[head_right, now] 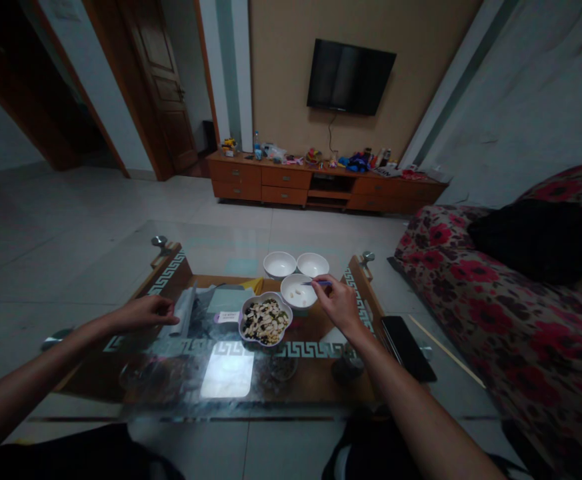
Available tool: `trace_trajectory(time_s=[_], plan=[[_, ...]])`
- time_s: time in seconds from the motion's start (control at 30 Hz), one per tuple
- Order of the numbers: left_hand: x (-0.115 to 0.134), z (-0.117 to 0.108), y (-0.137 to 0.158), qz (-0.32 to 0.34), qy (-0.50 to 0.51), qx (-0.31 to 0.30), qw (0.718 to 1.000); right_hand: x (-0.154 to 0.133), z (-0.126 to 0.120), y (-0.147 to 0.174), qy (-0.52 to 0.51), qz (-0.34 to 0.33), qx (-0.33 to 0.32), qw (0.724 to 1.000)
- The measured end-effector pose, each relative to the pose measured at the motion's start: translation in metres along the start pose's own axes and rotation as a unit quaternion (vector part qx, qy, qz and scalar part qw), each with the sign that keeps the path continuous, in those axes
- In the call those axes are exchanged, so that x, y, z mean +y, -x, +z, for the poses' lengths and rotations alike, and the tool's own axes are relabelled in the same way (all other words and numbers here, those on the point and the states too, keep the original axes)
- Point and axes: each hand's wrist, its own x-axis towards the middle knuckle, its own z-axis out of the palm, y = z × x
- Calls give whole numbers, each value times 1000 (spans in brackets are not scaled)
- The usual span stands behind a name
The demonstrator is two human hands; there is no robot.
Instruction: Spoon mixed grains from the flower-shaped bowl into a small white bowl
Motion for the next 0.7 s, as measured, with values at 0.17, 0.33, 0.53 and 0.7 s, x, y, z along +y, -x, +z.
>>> trace_trajectory(time_s=[0.17,0.33,0.53,0.7], plan=[[2,-1,1,2,-7,0,1000,-1,6,3,-1,-21,-11,1000],[1,0,1,10,0,-7,1000,-7,13,9,-3,-34,-48,998],[-5,2,-2,10,6,-1,1000,-12,23,16,3,-62,-143,988],[-3,0,-2,20,10,-9,1000,-11,31,19,23,-61,-173,983]])
